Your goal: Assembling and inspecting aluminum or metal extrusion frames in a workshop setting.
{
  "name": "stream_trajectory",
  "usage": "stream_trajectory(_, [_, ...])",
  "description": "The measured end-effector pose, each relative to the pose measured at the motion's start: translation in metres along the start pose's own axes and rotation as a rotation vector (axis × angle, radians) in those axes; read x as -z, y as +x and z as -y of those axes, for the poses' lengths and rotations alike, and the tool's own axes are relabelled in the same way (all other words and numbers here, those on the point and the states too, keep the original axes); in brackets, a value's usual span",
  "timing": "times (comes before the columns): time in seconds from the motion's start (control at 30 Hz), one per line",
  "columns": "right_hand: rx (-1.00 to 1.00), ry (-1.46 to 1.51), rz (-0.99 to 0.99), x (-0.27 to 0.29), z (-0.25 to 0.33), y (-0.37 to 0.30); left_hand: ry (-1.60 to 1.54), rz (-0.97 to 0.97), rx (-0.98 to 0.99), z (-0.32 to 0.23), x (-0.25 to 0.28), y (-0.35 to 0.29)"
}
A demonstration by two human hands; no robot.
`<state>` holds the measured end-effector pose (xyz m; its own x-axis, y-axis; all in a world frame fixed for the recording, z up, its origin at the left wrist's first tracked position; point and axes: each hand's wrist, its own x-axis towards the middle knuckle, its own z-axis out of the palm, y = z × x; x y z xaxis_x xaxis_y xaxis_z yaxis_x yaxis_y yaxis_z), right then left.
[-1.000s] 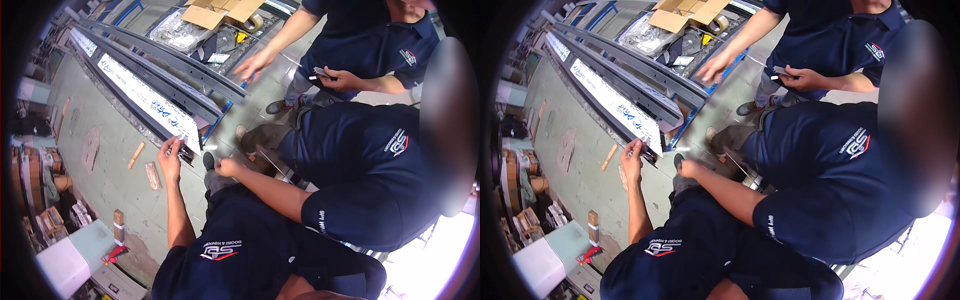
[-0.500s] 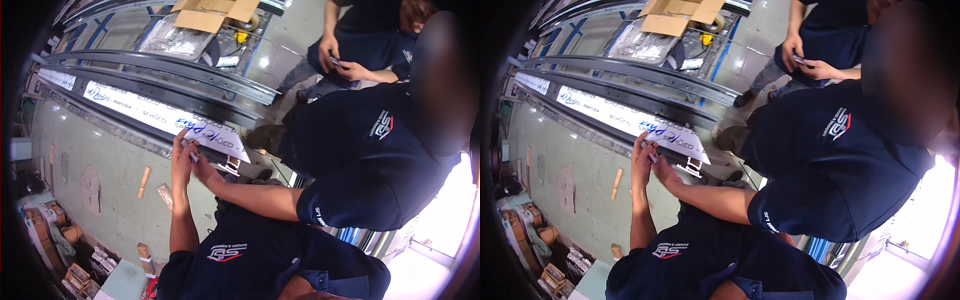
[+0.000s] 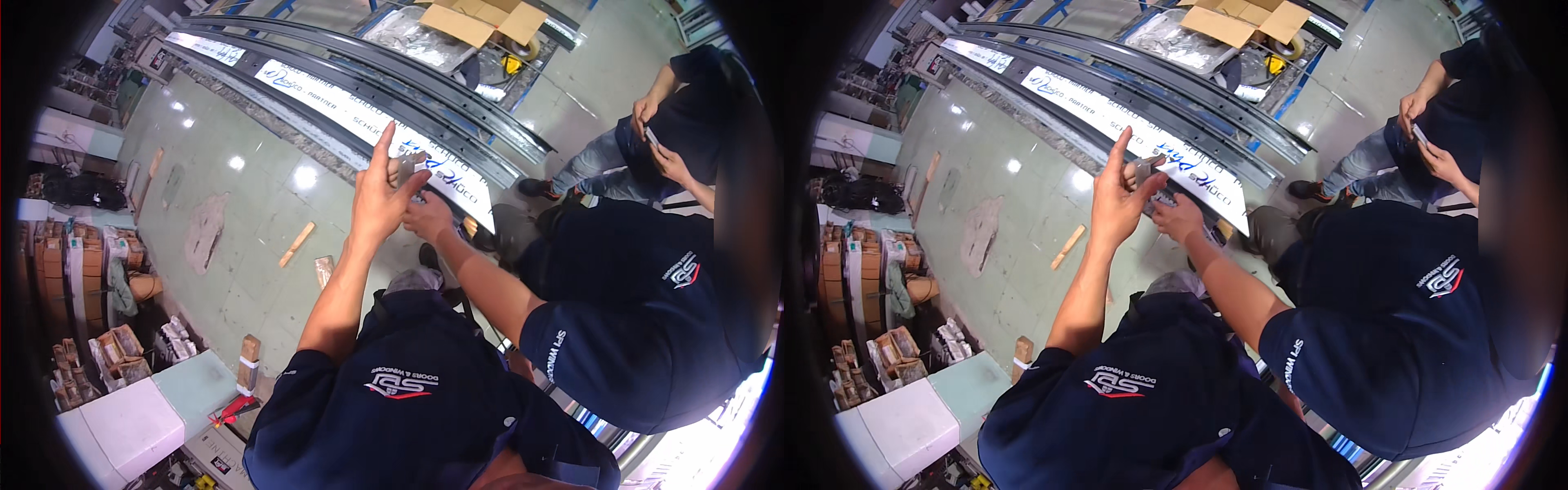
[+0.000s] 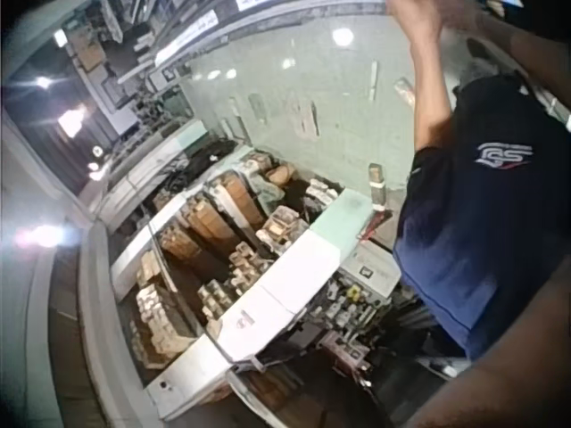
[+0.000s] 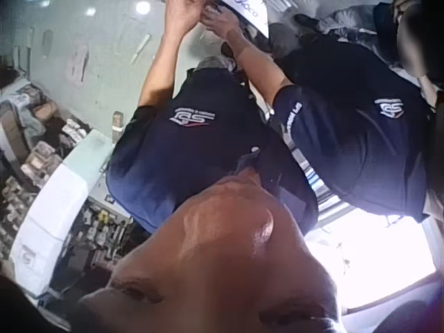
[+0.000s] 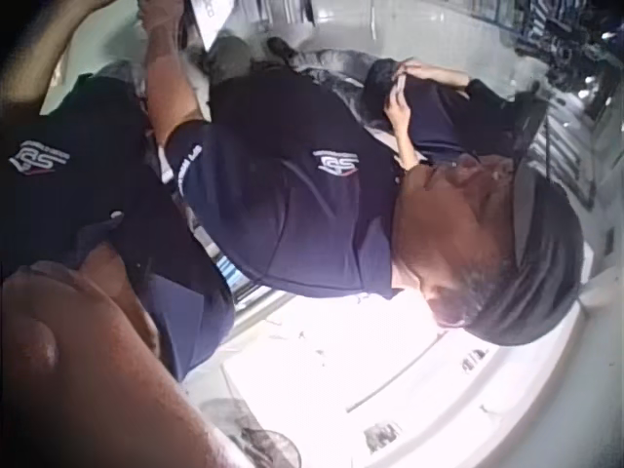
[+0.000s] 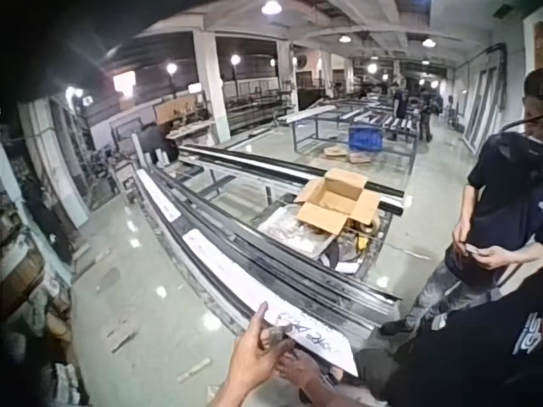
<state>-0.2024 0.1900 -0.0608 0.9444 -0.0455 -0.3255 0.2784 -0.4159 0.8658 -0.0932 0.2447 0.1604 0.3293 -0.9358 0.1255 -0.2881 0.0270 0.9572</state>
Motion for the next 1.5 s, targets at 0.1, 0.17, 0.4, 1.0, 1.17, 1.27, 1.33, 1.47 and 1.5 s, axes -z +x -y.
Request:
stream_trajectory(0.1, [-0.172, -0.652, 0.074, -0.037, 0.041, 0.013, 0.017, 0.067, 0.037, -0.023, 0.001, 0.009])
stream_trajectory(0.17, [-0.111, 0.954, 0.139, -0.004, -0.009, 0.003, -0.011, 0.088, 0.163, -0.013, 0.019, 0.008])
stream_trajectory(0.4, [-0.158, 0.904, 0.377, -0.013, -0.041, -0.007, -0.412, 0.200, 0.292, 0.045, 0.028, 0.065])
stream_trajectory(1.0, [-0.073, -0.168, 0.588, -0.006, -0.091, 0.038, -0.629, 0.449, 0.642, 0.169, 0.007, 0.289])
stream_trajectory(1.17, [-0.065, 0.077, 0.598, 0.008, -0.104, 0.028, -0.573, 0.650, 0.566, 0.162, -0.035, 0.316])
stream_trajectory(1.27, [-0.068, 0.004, 0.623, 0.017, -0.101, 0.019, -0.510, 0.695, 0.584, 0.162, -0.052, 0.323])
stream_trajectory(1.33, [-0.098, 0.038, 0.632, 0.024, -0.102, 0.006, -0.466, 0.721, 0.624, 0.164, -0.063, 0.326])
stream_trajectory(1.47, [-0.280, -0.047, 0.705, 0.057, -0.087, -0.038, -0.501, 0.687, 0.604, 0.163, -0.069, 0.326])
stream_trajectory(1.5, [-0.298, -0.126, 0.807, 0.070, -0.071, -0.051, -0.514, 0.668, 0.588, 0.159, -0.068, 0.324])
